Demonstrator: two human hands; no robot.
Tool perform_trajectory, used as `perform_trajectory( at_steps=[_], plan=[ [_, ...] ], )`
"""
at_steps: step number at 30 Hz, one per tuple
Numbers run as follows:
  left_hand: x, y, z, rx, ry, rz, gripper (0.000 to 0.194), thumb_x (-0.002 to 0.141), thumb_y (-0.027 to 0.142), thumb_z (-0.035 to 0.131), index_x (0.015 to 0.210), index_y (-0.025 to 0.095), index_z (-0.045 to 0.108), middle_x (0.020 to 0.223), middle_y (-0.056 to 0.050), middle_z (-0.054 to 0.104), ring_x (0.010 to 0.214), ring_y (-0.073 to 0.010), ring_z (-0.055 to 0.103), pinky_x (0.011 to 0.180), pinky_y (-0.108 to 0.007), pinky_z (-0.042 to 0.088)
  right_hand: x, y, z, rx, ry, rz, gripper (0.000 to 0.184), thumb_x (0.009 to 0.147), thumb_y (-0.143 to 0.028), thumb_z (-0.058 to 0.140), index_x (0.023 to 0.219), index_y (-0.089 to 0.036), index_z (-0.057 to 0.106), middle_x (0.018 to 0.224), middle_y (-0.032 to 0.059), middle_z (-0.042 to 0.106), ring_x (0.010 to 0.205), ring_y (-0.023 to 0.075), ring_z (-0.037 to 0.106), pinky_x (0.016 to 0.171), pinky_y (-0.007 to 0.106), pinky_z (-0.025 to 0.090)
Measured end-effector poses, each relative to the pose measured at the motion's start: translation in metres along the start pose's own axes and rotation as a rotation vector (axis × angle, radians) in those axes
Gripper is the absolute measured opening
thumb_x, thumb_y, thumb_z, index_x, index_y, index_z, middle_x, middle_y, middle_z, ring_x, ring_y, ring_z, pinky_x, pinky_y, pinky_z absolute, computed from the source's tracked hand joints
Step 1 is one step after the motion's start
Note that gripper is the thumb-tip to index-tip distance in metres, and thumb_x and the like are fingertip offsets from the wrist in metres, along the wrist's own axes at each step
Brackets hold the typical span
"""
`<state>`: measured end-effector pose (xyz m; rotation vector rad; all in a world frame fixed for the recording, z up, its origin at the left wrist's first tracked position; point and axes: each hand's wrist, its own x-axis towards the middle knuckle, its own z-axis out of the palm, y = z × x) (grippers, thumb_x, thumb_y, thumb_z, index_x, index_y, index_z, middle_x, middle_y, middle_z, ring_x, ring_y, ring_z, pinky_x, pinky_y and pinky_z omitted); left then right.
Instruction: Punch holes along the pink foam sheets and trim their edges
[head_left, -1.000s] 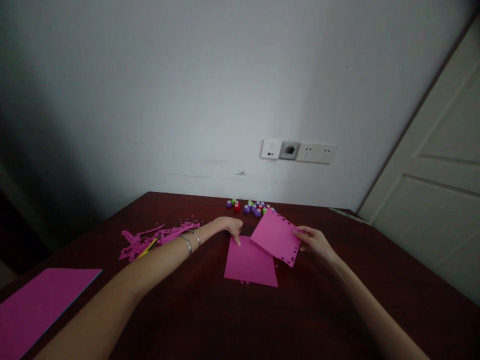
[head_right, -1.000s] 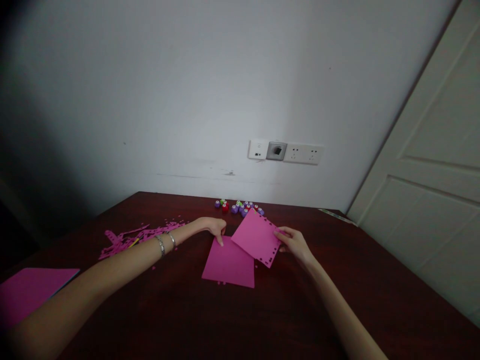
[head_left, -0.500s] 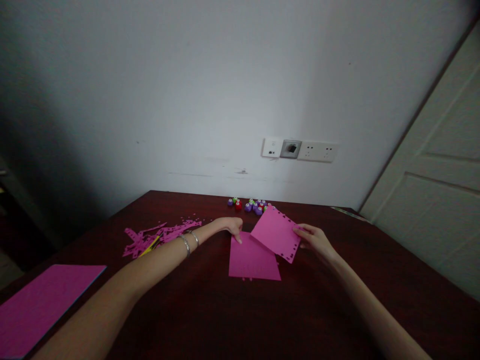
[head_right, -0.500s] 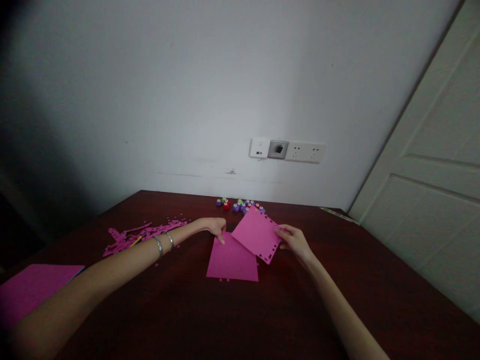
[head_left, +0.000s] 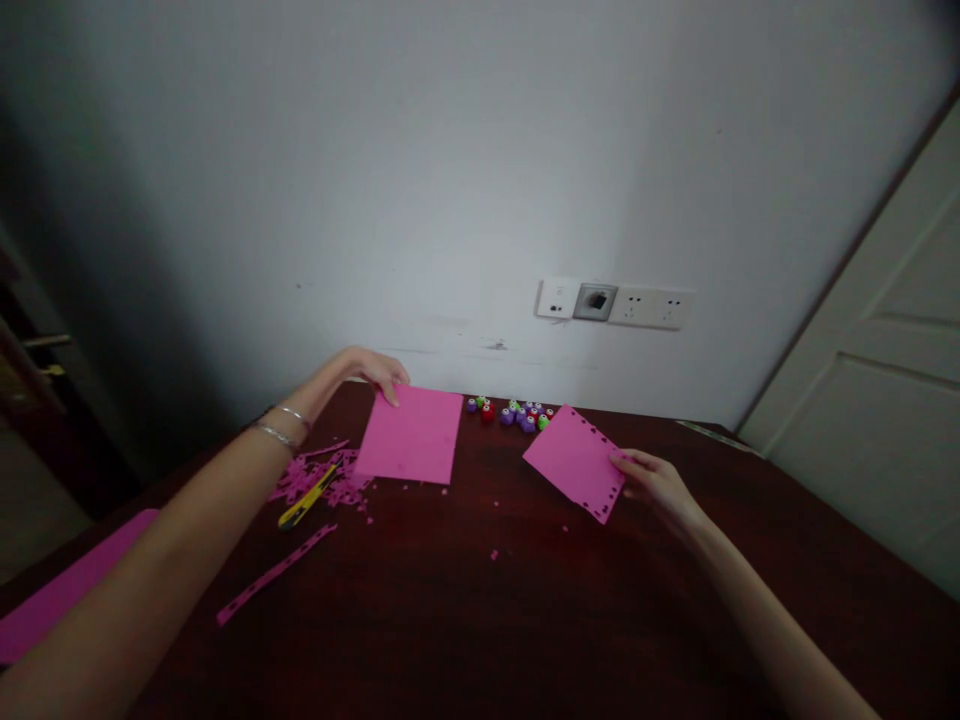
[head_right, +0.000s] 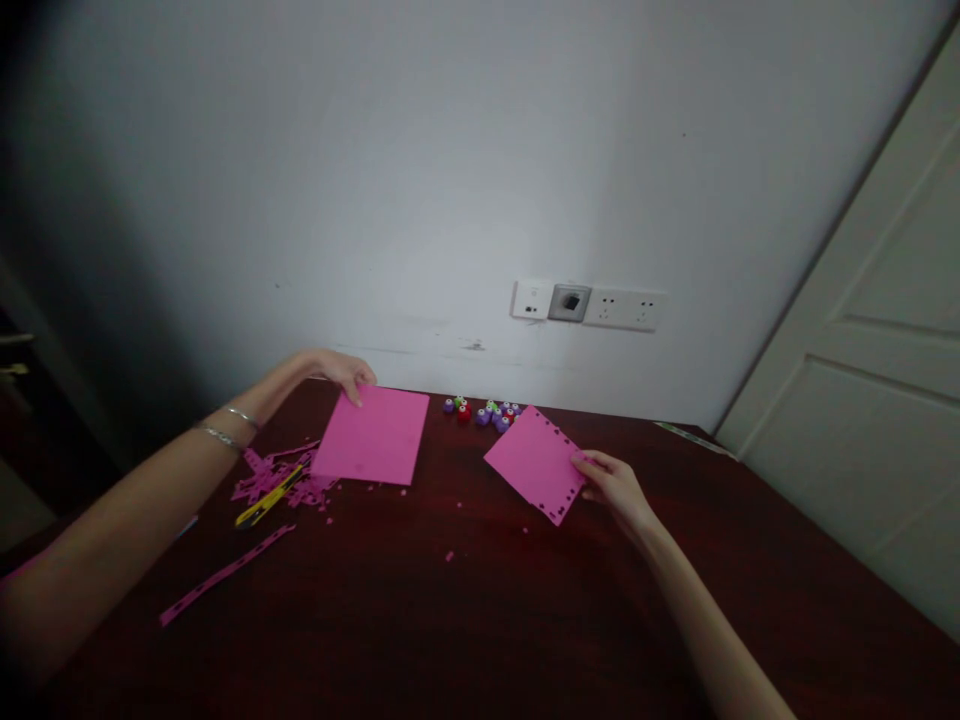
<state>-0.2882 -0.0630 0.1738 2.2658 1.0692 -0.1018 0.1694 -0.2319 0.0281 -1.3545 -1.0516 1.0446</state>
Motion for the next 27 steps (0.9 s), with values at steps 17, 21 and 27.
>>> perform_trajectory(
  at_steps=[17,21,27],
  plan=[
    [-0.027,0.093,-0.011,0.533,0.372,-0.101,0.017,0.062,0.023,0.067,0.071,0.012,0.058,0.059,0.004,0.05,0.064,-0.0096,0.043,0.063,-0.02,0.03,-0.013,-0.02,0.018,0.212,-0.097,-0.054,0.028,0.059,-0.037,0.077,0.073,-0.016,0.065,0.071,0.0009,0.062,0.062,0.0119,0.057,0.057,0.022,0.049],
    [-0.001,0.12,0.014,0.194,0.292,0.169,0.021,0.062,0.03,0.067,0.069,0.013,0.058,0.062,0.003,0.051,0.063,-0.0095,0.044,0.061,-0.021,0.029,-0.026,-0.04,0.037,0.235,-0.118,-0.086,0.03,0.059,-0.038,0.077,0.073,-0.017,0.063,0.07,0.0002,0.061,0.058,0.0107,0.054,0.053,0.021,0.045],
    [0.039,0.145,0.062,-0.053,0.227,0.346,0.028,0.062,0.037,0.068,0.073,0.012,0.058,0.069,-0.002,0.055,0.065,-0.0109,0.045,0.06,-0.025,0.032,-0.034,-0.052,0.05,0.212,-0.056,-0.204,0.034,0.056,-0.043,0.077,0.072,-0.02,0.058,0.077,0.001,0.063,0.064,0.013,0.056,0.059,0.023,0.047]
  ],
)
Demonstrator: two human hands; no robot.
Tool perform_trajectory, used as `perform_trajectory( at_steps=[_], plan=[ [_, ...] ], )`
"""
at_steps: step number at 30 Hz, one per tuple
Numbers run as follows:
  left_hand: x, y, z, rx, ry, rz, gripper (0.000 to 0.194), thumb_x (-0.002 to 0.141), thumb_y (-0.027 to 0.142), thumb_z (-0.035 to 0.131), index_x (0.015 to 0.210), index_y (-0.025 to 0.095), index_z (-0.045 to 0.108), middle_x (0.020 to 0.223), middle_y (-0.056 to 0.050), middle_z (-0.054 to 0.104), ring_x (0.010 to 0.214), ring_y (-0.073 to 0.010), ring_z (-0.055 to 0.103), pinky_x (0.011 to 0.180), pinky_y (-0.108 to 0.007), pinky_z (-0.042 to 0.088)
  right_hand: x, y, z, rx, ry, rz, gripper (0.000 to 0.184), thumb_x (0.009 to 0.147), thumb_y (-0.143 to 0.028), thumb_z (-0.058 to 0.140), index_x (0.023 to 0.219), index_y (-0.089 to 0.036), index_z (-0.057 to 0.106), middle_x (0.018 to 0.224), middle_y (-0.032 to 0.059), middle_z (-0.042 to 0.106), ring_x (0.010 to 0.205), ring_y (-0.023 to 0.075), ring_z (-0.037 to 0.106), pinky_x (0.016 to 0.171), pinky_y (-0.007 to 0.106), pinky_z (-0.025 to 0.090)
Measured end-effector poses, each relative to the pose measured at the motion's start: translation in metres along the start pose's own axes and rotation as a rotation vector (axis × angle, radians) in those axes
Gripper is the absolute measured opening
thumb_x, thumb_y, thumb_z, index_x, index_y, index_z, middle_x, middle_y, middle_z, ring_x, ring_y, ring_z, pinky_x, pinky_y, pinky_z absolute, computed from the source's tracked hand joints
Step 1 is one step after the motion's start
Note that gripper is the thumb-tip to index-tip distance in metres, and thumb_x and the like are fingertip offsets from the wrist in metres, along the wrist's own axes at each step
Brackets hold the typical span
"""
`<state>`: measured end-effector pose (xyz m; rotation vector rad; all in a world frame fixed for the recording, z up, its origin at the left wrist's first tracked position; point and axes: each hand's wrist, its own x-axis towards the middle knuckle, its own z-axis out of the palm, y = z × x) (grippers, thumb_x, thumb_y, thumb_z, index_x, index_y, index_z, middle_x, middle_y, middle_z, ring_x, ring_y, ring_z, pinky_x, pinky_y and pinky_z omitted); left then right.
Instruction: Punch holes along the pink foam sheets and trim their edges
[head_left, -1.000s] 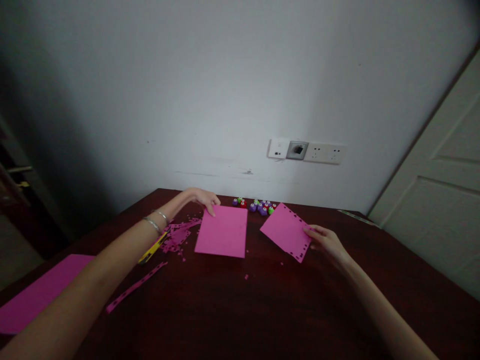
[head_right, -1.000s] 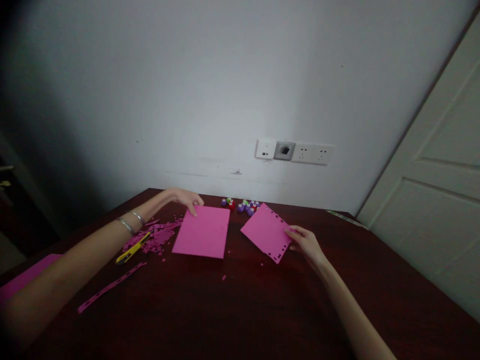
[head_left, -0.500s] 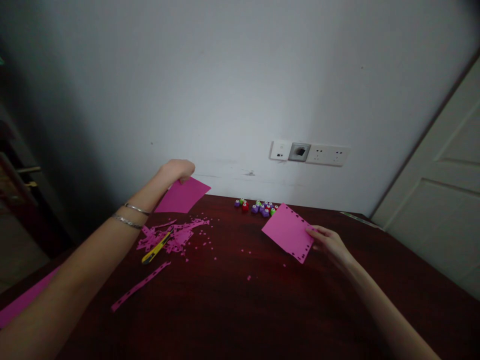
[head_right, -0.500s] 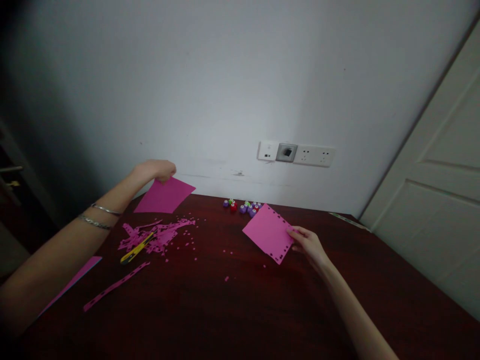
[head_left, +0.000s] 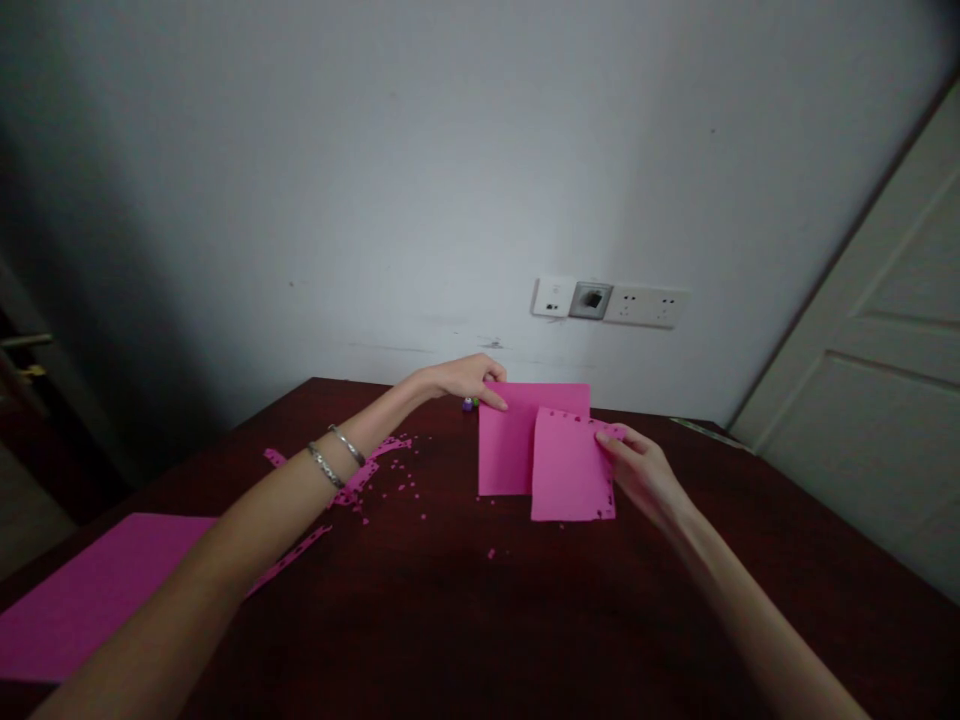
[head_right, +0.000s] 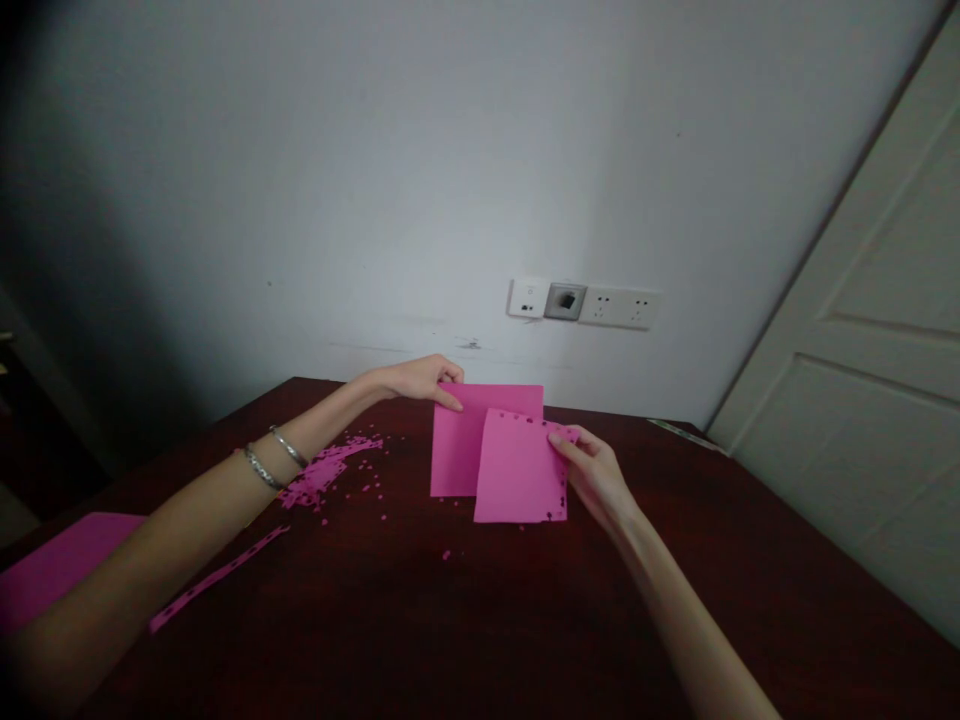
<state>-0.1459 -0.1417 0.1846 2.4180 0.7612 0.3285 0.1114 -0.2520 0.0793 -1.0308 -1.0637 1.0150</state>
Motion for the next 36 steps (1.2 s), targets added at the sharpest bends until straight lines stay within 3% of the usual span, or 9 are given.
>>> perform_trajectory(
  at_steps=[7,9,12,14,17,19,22,28,36],
  plan=[
    [0.028,0.001,0.053,-0.316,0.122,0.0,0.026,0.071,0.036,0.062,0.08,0.012,0.057,0.075,-0.004,0.059,0.068,-0.0105,0.05,0.063,-0.025,0.038,0.002,0.012,-0.027,-0.058,0.122,0.029,0.039,0.051,-0.04,0.079,0.069,-0.021,0.05,0.058,-0.0039,0.058,0.047,0.0102,0.051,0.043,0.021,0.04],
    [0.025,0.006,0.075,-0.374,0.236,0.011,0.031,0.083,0.04,0.046,0.091,0.011,0.057,0.083,-0.007,0.061,0.073,-0.012,0.053,0.067,-0.026,0.041,0.005,0.012,-0.043,-0.035,0.176,0.022,0.041,0.049,-0.038,0.081,0.07,-0.021,0.051,0.059,-0.0037,0.059,0.047,0.0108,0.053,0.042,0.021,0.042],
    [0.004,0.017,0.126,-0.187,0.478,-0.021,0.044,0.091,0.038,0.024,0.091,0.01,0.057,0.085,-0.012,0.061,0.077,-0.0154,0.055,0.073,-0.032,0.043,0.01,0.01,-0.069,0.004,0.287,-0.015,0.04,0.047,-0.034,0.082,0.069,-0.02,0.053,0.058,-0.0046,0.058,0.046,0.0097,0.053,0.039,0.019,0.041],
    [-0.017,0.024,0.167,-0.045,0.33,0.156,0.039,0.09,0.038,0.03,0.096,0.012,0.058,0.095,-0.013,0.062,0.089,-0.0185,0.055,0.082,-0.034,0.043,0.013,0.008,-0.083,0.042,0.341,-0.038,0.039,0.046,-0.031,0.083,0.07,-0.021,0.054,0.057,-0.0057,0.058,0.047,0.0088,0.053,0.04,0.018,0.042],
    [-0.042,0.03,0.218,0.138,-0.112,0.511,0.055,0.085,0.046,0.041,0.128,0.012,0.042,0.136,-0.014,0.04,0.127,-0.0251,0.033,0.103,-0.038,0.029,0.014,0.009,-0.093,0.049,0.362,-0.054,0.038,0.047,-0.031,0.082,0.07,-0.021,0.055,0.056,-0.0059,0.058,0.046,0.0095,0.053,0.04,0.019,0.043],
    [-0.047,0.028,0.234,0.18,-0.246,0.511,0.066,0.087,0.05,0.035,0.138,0.009,0.024,0.146,-0.013,0.021,0.135,-0.0244,0.015,0.109,-0.037,0.021,0.014,0.012,-0.092,0.041,0.358,-0.051,0.037,0.047,-0.032,0.082,0.07,-0.021,0.055,0.056,-0.0053,0.058,0.046,0.0105,0.054,0.04,0.021,0.043],
    [-0.042,0.015,0.232,0.21,-0.268,0.402,0.068,0.089,0.052,0.026,0.141,0.01,0.015,0.148,-0.011,0.011,0.136,-0.0222,0.007,0.111,-0.037,0.014,0.011,0.015,-0.084,0.048,0.344,-0.025,0.037,0.047,-0.031,0.082,0.069,-0.021,0.054,0.056,-0.0054,0.058,0.047,0.0101,0.054,0.04,0.02,0.043],
    [-0.035,-0.042,0.193,0.34,-0.147,0.168,0.061,0.09,0.051,0.019,0.142,0.018,0.015,0.148,-0.006,0.012,0.136,-0.0207,0.007,0.111,-0.041,0.009,0.007,0.012,-0.067,0.067,0.298,0.039,0.035,0.048,-0.028,0.082,0.067,-0.021,0.054,0.054,-0.0067,0.056,0.045,0.0081,0.051,0.039,0.017,0.041],
    [-0.074,-0.142,0.136,0.57,0.12,-0.295,0.059,0.092,0.045,0.014,0.139,0.011,0.025,0.146,-0.011,0.019,0.135,-0.0202,0.016,0.109,-0.036,0.016,-0.001,0.018,-0.055,0.073,0.265,0.116,0.034,0.05,-0.027,0.082,0.068,-0.021,0.054,0.056,-0.0066,0.055,0.047,0.0077,0.05,0.04,0.016,0.041]
  ],
)
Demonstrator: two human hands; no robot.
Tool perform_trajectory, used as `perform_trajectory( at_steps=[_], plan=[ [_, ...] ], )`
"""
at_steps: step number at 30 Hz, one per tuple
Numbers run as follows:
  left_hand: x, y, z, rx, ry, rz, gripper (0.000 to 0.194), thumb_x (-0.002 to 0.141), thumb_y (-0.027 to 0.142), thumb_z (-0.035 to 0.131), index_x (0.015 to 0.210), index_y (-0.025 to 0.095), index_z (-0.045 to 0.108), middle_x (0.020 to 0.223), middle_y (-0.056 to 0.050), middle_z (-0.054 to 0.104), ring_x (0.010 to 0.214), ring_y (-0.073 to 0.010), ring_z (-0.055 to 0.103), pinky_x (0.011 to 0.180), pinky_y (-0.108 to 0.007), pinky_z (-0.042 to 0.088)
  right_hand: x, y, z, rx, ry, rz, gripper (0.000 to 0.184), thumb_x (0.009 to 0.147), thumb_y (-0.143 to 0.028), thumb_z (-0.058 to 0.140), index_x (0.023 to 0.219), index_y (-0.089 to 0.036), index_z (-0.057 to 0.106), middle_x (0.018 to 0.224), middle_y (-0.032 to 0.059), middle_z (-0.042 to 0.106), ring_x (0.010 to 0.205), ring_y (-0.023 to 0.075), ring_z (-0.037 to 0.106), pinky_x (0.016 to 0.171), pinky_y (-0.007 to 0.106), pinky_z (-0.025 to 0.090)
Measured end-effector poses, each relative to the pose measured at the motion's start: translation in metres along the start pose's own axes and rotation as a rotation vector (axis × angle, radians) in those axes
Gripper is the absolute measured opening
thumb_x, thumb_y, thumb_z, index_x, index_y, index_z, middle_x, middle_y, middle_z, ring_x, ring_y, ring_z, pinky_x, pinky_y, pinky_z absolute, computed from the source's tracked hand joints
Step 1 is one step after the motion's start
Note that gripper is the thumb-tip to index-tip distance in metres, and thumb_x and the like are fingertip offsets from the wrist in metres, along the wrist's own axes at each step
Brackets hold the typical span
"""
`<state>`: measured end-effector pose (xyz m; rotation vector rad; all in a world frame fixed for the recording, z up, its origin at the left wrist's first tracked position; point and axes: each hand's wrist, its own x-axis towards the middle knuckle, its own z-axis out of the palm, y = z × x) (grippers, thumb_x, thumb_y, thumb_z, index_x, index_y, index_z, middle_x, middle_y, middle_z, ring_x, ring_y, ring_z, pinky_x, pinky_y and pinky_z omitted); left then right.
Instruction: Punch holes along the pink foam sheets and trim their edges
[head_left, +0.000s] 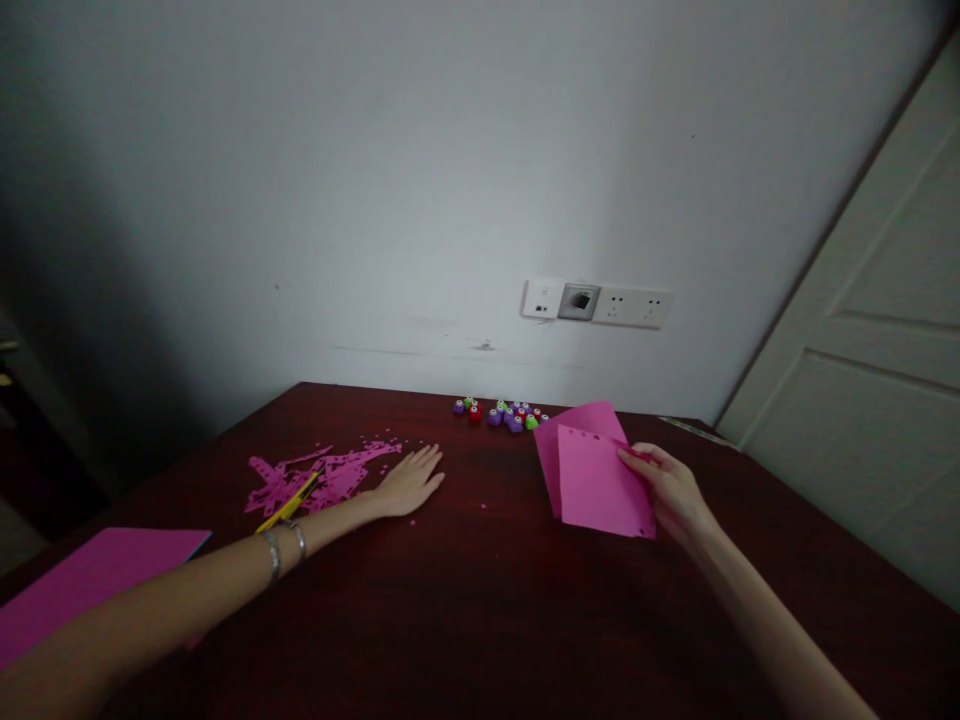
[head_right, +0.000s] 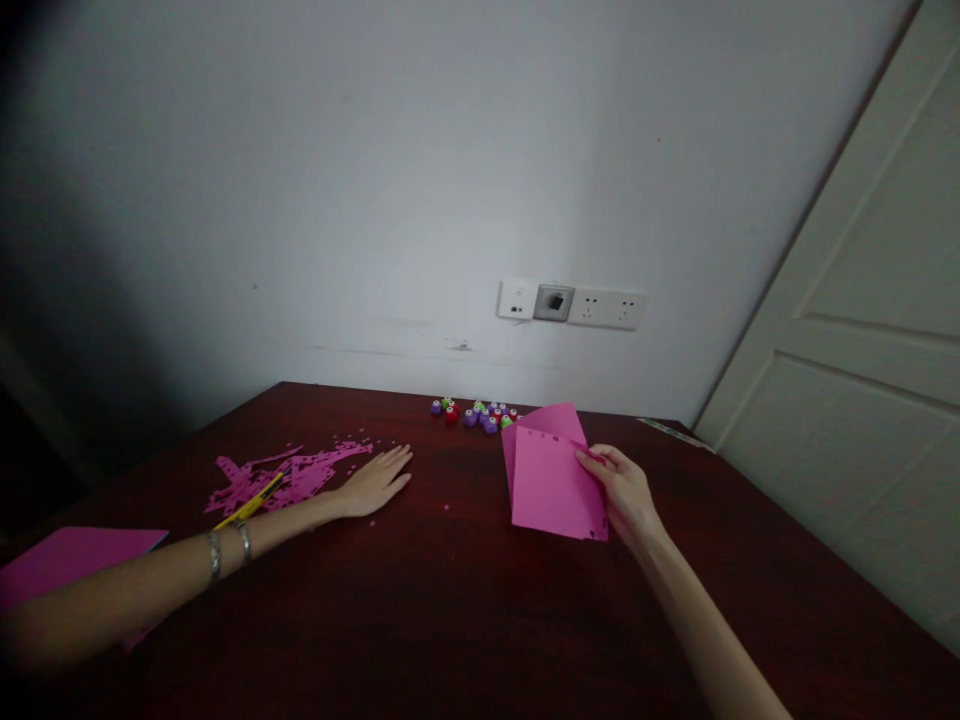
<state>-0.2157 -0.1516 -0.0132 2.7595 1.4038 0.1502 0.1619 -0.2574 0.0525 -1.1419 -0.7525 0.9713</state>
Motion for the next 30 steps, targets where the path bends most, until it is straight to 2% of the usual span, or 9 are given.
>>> perform_trajectory(
  at_steps=[3,5,7,11,14,17,20,25,30],
  plan=[
    [-0.006,-0.032,-0.012,0.155,0.076,-0.085,0.053,0.092,0.033,0.019,0.136,0.006,0.03,0.144,-0.015,0.024,0.134,-0.022,0.019,0.109,-0.036,0.017,-0.002,0.005,0.007,-0.039,-0.021,0.001,0.032,0.052,-0.028,0.081,0.067,-0.021,0.054,0.057,-0.0057,0.056,0.049,0.0084,0.051,0.041,0.017,0.041],
    [-0.012,-0.033,-0.024,0.246,0.129,0.02,0.05,0.09,0.026,0.023,0.135,0.005,0.032,0.145,-0.015,0.02,0.135,-0.023,0.013,0.109,-0.038,0.012,-0.004,0.007,0.014,-0.064,-0.034,-0.009,0.031,0.052,-0.028,0.08,0.066,-0.021,0.054,0.058,-0.005,0.056,0.049,0.0092,0.051,0.041,0.018,0.041],
    [-0.021,-0.015,-0.034,0.243,0.123,0.177,0.049,0.091,0.026,0.021,0.135,0.008,0.032,0.146,-0.013,0.018,0.136,-0.0218,0.011,0.11,-0.037,0.011,-0.005,0.006,0.023,-0.074,-0.036,-0.011,0.031,0.052,-0.029,0.08,0.066,-0.021,0.054,0.058,-0.0043,0.057,0.05,0.0103,0.052,0.041,0.019,0.042],
    [-0.037,0.052,-0.036,0.061,-0.021,0.607,0.055,0.091,0.039,0.026,0.139,0.012,0.025,0.146,-0.008,0.02,0.136,-0.0181,0.013,0.111,-0.03,0.012,-0.007,0.007,0.039,-0.009,-0.035,0.022,0.034,0.049,-0.028,0.081,0.068,-0.02,0.055,0.06,-0.0042,0.058,0.05,0.0105,0.053,0.043,0.02,0.042],
    [-0.04,0.083,-0.028,-0.085,-0.111,0.725,0.055,0.092,0.039,0.026,0.14,0.014,0.022,0.146,-0.007,0.021,0.135,-0.017,0.014,0.111,-0.032,0.013,-0.011,0.013,0.048,0.019,-0.049,0.049,0.035,0.047,-0.028,0.081,0.069,-0.02,0.055,0.06,-0.0045,0.058,0.051,0.0102,0.053,0.044,0.02,0.043],
    [-0.034,0.071,-0.021,-0.156,-0.14,0.687,0.051,0.093,0.033,0.025,0.14,0.016,0.021,0.145,-0.005,0.025,0.134,-0.0149,0.018,0.111,-0.031,0.014,-0.017,0.022,0.052,0.012,-0.068,0.059,0.034,0.047,-0.028,0.081,0.068,-0.019,0.055,0.059,-0.0048,0.058,0.05,0.0097,0.053,0.044,0.019,0.042],
    [-0.025,0.029,-0.017,-0.203,-0.066,0.563,0.048,0.092,0.031,0.028,0.138,0.018,0.029,0.143,-0.004,0.03,0.133,-0.0144,0.023,0.11,-0.029,0.017,-0.024,0.029,0.053,0.003,-0.07,0.054,0.034,0.046,-0.028,0.081,0.066,-0.019,0.055,0.059,-0.0051,0.059,0.05,0.0091,0.052,0.043,0.018,0.04],
    [-0.007,-0.04,-0.012,-0.248,0.201,0.152,0.036,0.087,0.026,0.035,0.113,0.016,0.058,0.122,-0.009,0.056,0.114,-0.0195,0.05,0.1,-0.035,0.034,-0.022,0.044,0.064,-0.029,-0.075,0.034,0.035,0.045,-0.03,0.08,0.065,-0.019,0.054,0.057,-0.0043,0.058,0.048,0.0102,0.051,0.042,0.02,0.039],
    [0.02,-0.055,-0.023,-0.335,0.457,-0.047,0.031,0.081,0.018,0.037,0.098,0.014,0.063,0.101,-0.009,0.065,0.096,-0.0194,0.057,0.09,-0.034,0.041,-0.007,0.068,0.089,-0.112,-0.065,-0.024,0.033,0.051,-0.039,0.073,0.069,-0.02,0.053,0.056,-0.0032,0.058,0.049,0.0134,0.054,0.045,0.024,0.042]
  ],
)
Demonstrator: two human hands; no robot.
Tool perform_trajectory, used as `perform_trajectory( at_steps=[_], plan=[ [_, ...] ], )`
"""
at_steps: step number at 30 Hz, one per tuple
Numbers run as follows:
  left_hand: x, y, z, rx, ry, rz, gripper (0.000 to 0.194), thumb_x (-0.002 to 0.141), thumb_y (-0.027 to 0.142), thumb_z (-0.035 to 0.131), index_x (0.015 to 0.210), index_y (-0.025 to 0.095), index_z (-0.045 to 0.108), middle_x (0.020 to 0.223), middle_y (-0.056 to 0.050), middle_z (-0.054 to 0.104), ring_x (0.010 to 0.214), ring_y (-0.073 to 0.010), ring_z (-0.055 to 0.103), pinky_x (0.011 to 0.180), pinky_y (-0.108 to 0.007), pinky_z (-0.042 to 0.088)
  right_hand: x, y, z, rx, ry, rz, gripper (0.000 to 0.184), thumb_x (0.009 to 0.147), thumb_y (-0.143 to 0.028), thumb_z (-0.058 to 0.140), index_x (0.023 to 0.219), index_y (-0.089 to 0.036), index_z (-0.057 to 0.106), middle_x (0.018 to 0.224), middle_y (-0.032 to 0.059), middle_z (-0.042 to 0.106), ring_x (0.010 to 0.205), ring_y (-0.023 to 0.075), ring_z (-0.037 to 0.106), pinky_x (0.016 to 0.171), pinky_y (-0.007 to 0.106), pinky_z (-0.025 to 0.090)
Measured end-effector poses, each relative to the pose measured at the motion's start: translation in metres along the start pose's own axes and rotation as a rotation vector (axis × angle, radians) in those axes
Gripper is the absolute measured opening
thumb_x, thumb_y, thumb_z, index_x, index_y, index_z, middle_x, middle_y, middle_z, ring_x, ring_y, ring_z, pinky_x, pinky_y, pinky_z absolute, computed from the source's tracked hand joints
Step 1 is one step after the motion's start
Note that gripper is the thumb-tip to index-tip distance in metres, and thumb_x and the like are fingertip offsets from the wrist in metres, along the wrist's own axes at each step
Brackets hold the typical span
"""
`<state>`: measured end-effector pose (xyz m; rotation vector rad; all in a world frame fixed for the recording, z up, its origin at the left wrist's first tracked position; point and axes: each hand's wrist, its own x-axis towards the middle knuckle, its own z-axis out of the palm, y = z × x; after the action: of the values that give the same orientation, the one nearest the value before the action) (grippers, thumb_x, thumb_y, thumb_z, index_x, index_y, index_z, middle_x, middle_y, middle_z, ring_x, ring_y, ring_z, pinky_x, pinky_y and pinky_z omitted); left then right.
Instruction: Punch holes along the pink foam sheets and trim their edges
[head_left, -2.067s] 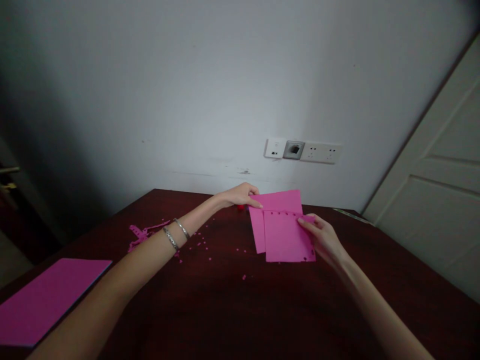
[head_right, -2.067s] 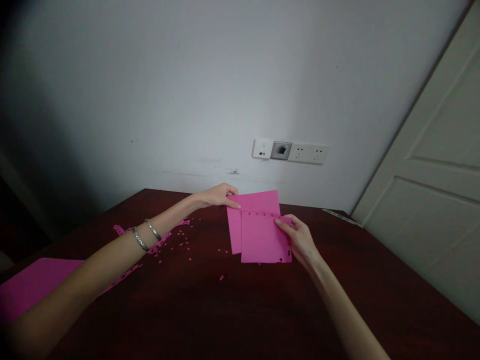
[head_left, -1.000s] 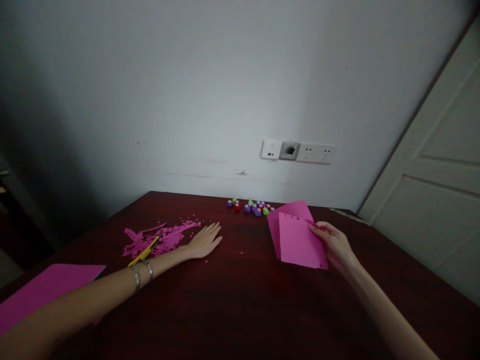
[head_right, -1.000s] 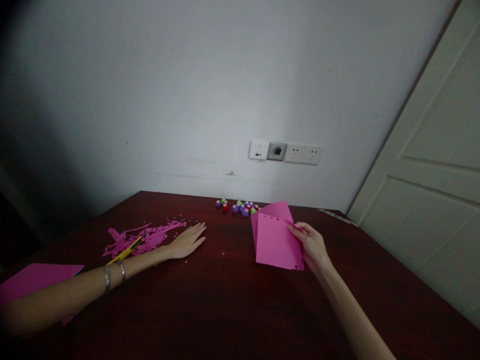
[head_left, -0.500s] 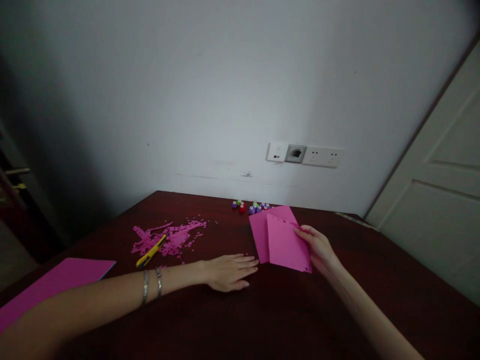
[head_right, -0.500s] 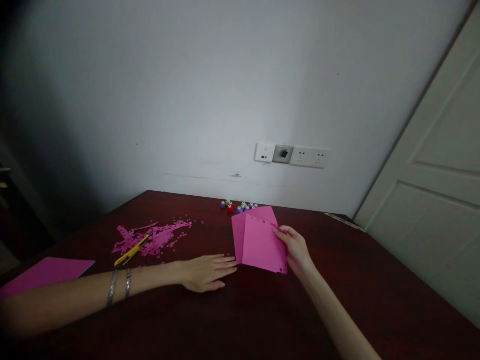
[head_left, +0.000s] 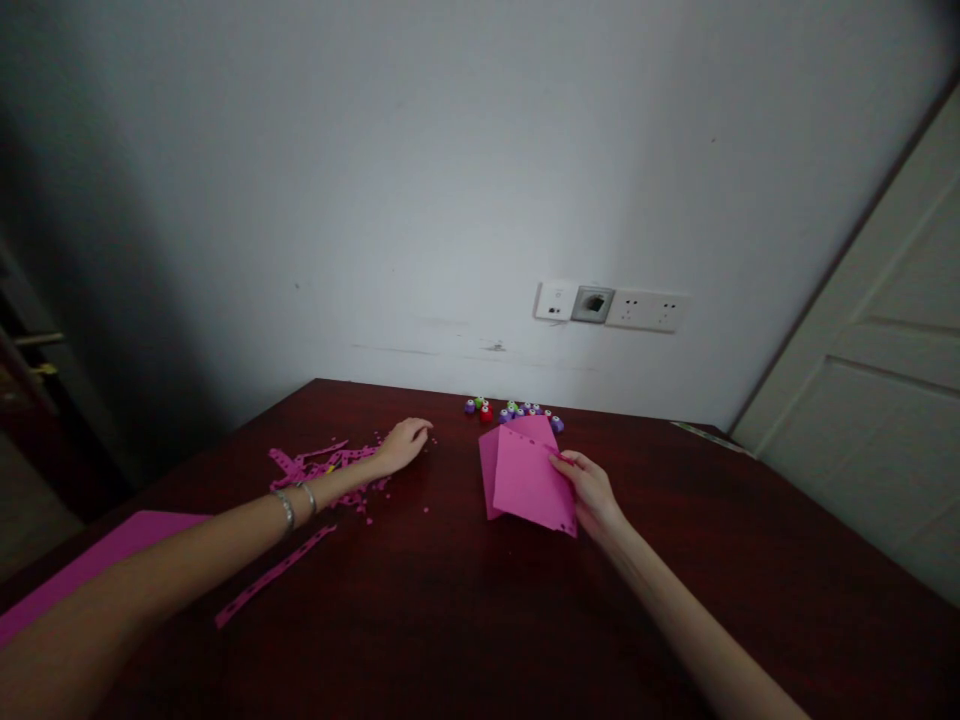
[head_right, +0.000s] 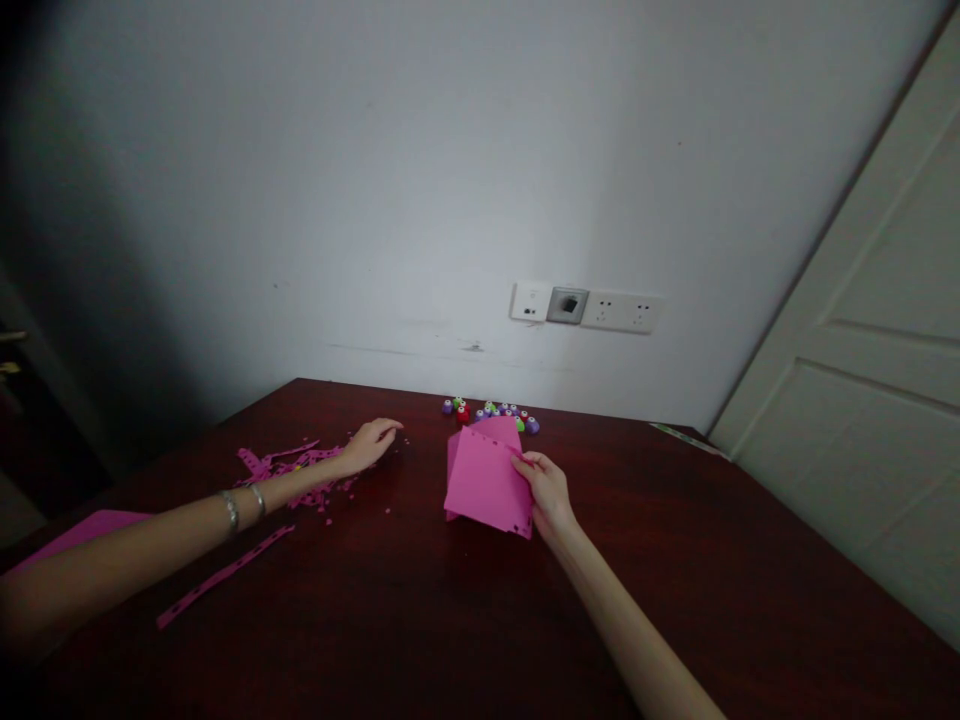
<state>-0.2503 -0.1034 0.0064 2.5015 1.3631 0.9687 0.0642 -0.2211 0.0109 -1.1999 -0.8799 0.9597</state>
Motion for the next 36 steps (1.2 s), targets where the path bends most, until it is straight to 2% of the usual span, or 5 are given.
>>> perform_trajectory(
  at_steps=[6,13,25,31,36],
  plan=[
    [0.012,0.015,0.009,-0.032,0.044,-0.044,0.027,0.074,0.01,0.041,0.091,0.014,0.062,0.091,-0.007,0.063,0.089,-0.0191,0.055,0.086,-0.033,0.041,0.017,0.027,0.003,-0.243,0.085,-0.138,0.029,0.051,-0.04,0.068,0.064,-0.02,0.052,0.058,0.0001,0.06,0.056,0.0168,0.056,0.049,0.025,0.04],
    [-0.006,0.053,0.047,0.014,-0.209,0.055,0.023,0.078,0.022,0.046,0.093,0.014,0.062,0.096,-0.009,0.057,0.094,-0.0211,0.048,0.087,-0.035,0.038,0.015,0.031,-0.013,-0.562,0.051,-0.252,0.018,0.059,-0.035,0.062,0.065,-0.02,0.054,0.064,0.0006,0.061,0.064,0.0182,0.056,0.059,0.027,0.039],
    [0.0,0.091,0.06,0.032,-0.241,-0.041,0.028,0.08,0.026,0.043,0.093,0.015,0.065,0.096,-0.011,0.055,0.094,-0.0241,0.047,0.085,-0.037,0.038,0.012,0.02,-0.026,-0.686,-0.014,-0.178,0.022,0.05,-0.019,0.07,0.064,-0.021,0.053,0.054,-0.0043,0.053,0.053,0.0136,0.049,0.052,0.024,0.032],
    [0.025,0.083,0.07,-0.257,-0.128,-0.118,0.038,0.072,0.02,0.056,0.109,0.013,0.055,0.111,-0.012,0.054,0.107,-0.0245,0.046,0.093,-0.038,0.036,0.016,0.019,-0.022,-0.46,-0.077,-0.083,0.033,0.05,-0.017,0.069,0.082,-0.017,0.062,0.057,-0.002,0.062,0.051,0.0156,0.056,0.048,0.026,0.043],
    [0.034,0.093,0.068,-0.959,0.048,-0.445,0.052,0.075,0.035,0.062,0.119,0.011,0.047,0.116,-0.016,0.055,0.101,-0.0213,0.055,0.089,-0.036,0.042,0.012,0.011,-0.021,-0.258,-0.11,-0.114,0.027,0.052,-0.033,0.073,0.073,-0.016,0.067,0.066,0.0034,0.067,0.058,0.0186,0.061,0.053,0.029,0.048]
  ],
)
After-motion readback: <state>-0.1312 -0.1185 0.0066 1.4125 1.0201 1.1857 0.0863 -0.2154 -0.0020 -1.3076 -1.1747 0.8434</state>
